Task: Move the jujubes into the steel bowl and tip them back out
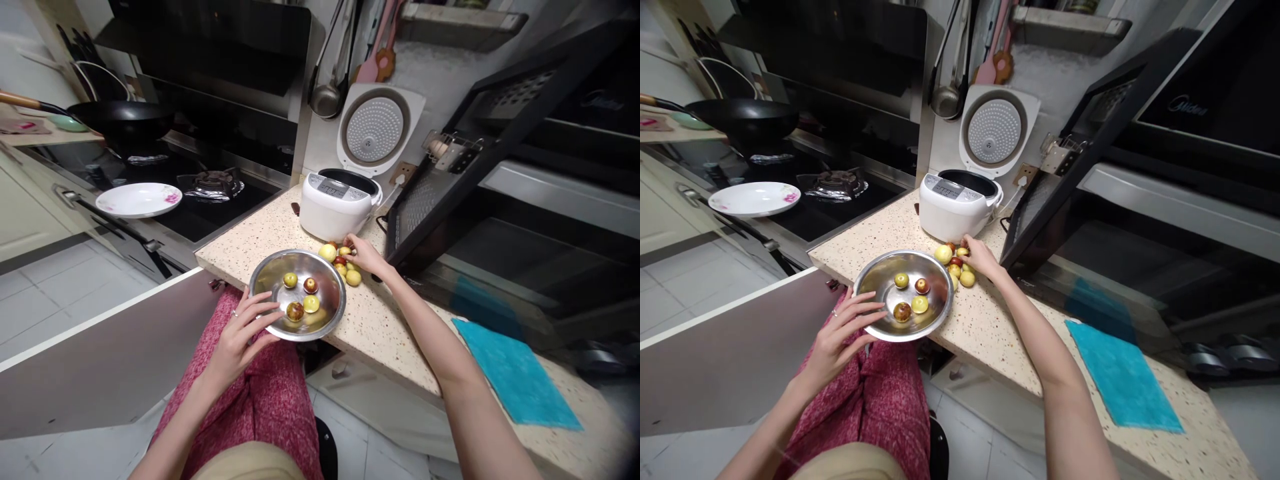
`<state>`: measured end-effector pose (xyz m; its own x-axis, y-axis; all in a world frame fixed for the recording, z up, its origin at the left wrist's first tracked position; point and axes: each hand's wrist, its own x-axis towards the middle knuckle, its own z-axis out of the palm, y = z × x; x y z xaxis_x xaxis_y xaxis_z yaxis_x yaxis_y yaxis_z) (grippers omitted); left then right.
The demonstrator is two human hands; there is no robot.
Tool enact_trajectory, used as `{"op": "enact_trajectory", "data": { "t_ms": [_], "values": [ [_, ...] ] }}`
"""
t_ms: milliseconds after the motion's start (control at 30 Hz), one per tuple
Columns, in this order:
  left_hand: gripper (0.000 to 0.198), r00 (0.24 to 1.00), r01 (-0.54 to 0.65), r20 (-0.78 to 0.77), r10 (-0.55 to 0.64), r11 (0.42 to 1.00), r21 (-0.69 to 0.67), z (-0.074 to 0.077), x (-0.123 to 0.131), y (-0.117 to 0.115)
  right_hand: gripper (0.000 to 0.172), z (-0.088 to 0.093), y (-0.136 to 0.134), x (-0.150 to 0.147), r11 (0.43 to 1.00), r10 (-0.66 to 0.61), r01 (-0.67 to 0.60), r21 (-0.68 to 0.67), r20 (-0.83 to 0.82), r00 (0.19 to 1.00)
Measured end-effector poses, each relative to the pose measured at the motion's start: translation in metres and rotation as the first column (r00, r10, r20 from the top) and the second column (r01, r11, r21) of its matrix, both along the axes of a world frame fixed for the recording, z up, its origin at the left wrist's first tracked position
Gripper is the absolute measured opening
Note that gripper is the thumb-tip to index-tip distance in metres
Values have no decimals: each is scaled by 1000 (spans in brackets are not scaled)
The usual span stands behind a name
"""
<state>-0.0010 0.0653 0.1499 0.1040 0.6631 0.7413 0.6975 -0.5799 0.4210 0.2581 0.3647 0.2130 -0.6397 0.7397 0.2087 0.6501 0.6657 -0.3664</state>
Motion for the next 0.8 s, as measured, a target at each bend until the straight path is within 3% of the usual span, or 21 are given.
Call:
{"op": "enact_trajectory", "data": {
  "t_ms": [133,267,367,533,667,800],
  "values": [
    [31,1000,-6,-16,6,1000,-2,0,1,0,25,8,-1,3,999,16,-17,-28,-35,999],
    [34,1000,-24,1,24,1000,8,-1,3,0,29,25,-12,1,999,26,-22,32,-132,991],
    [38,998,-48,32,47,999,13,-3,4,1,28,44,-41,-10,994,105,-102,27,-178,978],
    [40,996,-49,73,48,999,14,-6,3,2,19,67,-111,-37,952,294,-304,-28,-184,938],
    [43,994,-54,94,52,998,15,-9,0,4,17,65,-148,-58,908,402,-411,-80,-104,910],
    [46,992,-65,110,61,997,36,-12,-2,5,22,54,-157,-80,873,487,-485,-49,38,873]
  ]
}}
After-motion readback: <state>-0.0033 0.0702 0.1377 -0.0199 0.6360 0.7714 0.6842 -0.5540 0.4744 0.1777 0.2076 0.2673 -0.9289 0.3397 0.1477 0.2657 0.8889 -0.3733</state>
